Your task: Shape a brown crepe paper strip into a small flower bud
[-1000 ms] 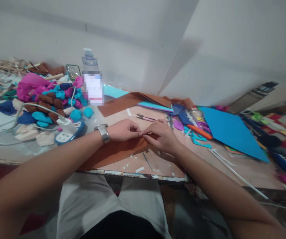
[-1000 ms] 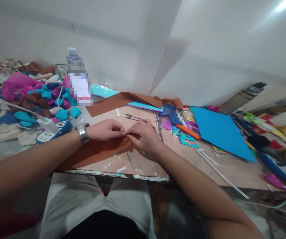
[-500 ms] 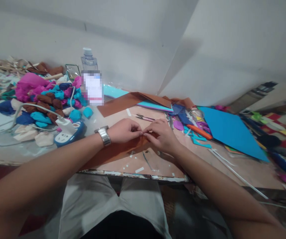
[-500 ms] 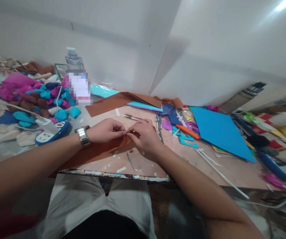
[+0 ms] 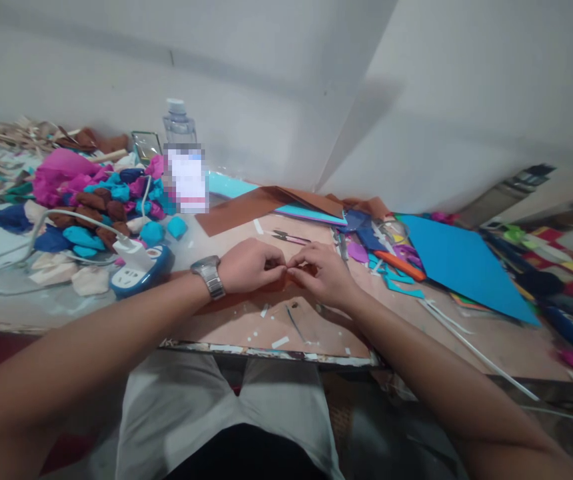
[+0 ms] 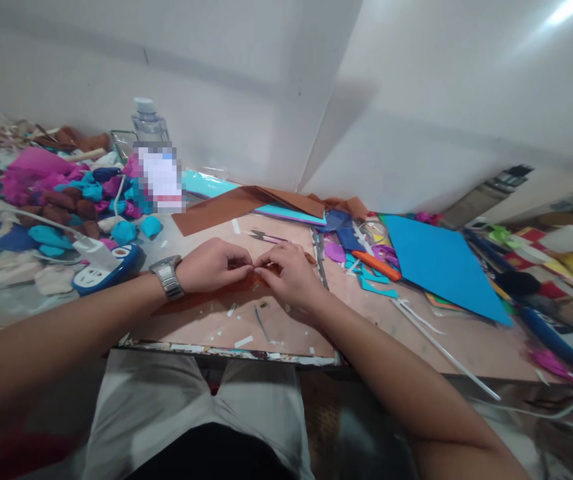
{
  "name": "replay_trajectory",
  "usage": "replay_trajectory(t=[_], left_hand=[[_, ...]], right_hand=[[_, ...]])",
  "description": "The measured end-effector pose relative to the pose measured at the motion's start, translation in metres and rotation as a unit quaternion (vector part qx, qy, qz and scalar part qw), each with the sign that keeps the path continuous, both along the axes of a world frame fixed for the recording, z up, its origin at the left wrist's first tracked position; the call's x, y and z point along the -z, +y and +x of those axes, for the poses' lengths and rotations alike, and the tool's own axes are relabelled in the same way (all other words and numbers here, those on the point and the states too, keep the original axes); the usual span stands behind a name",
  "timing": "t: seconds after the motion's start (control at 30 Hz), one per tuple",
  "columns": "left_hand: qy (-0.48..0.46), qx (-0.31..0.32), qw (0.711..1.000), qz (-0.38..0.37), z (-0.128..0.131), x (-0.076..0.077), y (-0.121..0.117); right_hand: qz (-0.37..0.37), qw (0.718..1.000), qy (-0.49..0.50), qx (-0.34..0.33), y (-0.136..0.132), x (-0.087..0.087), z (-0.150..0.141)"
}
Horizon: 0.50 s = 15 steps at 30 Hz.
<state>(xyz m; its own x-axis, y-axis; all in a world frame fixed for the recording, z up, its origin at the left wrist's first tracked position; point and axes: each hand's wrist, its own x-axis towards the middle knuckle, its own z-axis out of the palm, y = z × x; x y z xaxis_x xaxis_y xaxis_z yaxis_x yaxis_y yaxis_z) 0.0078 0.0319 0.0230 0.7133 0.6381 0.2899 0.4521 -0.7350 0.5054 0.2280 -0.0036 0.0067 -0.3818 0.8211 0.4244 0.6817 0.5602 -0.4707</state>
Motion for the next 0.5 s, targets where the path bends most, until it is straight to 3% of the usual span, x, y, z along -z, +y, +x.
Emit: replay_trajectory(t=[0.23,0.5], left_hand=[[0.064,0.008,0.992,0.104,0.0001,0.005,0.001],[0.083,0.035,0.987,0.131,-0.0001,0.0042,0.0019]], right_hand=[[-0.03,1.0,0.0,-0.005,0.0002,-0.0001,0.0013],[-0.051,0.998,-0.008,-0.03,-0.0046,-0.0061,0.0022]])
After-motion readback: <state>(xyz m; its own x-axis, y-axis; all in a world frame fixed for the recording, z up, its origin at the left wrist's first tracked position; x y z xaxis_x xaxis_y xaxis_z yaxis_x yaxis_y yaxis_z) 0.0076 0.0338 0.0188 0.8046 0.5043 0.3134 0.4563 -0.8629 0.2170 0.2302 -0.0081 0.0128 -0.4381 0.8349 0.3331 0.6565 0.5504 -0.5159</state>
